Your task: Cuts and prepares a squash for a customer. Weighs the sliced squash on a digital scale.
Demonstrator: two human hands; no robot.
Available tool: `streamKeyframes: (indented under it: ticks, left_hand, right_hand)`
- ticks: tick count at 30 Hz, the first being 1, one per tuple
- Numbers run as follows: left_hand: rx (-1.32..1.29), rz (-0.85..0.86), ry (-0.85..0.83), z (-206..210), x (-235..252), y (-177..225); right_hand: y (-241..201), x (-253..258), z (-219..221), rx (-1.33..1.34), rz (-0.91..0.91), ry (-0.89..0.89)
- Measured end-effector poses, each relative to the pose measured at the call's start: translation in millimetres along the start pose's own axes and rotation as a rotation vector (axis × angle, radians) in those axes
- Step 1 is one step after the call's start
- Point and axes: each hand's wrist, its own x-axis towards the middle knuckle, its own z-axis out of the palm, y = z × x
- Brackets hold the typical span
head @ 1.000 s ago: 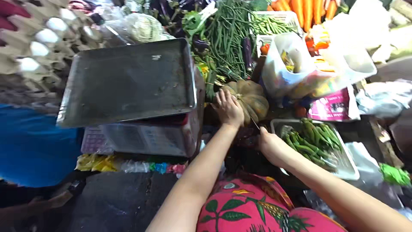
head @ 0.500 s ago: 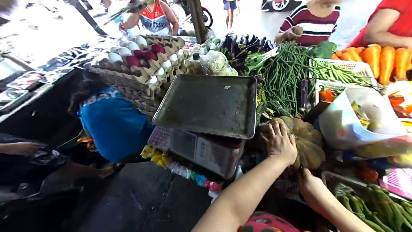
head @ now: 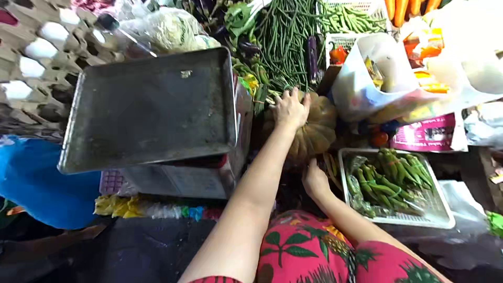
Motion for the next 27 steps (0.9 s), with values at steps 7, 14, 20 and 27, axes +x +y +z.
streamKeyframes:
  ticks: [7, 14, 20, 27]
  left_hand:
    - [0.015, -0.066, -0.127, -17, -4, -7]
    - [-0.021, -0.101, -0.170, -20, -3, 8]
    - [0.028, -0.130, -0.281, -14, 18, 0]
    - [0.016, -0.145, -0.303, -16, 19, -7]
  right_hand:
    - [38, -14, 9, 0.258, -0.083, 0.069]
    - [35, -16, 11, 0.308, -0.038, 0.062]
    - [36, 23, 50, 0.406, 0.053, 0.080]
    - [36, 27, 54, 0.423, 0.101, 0.105]
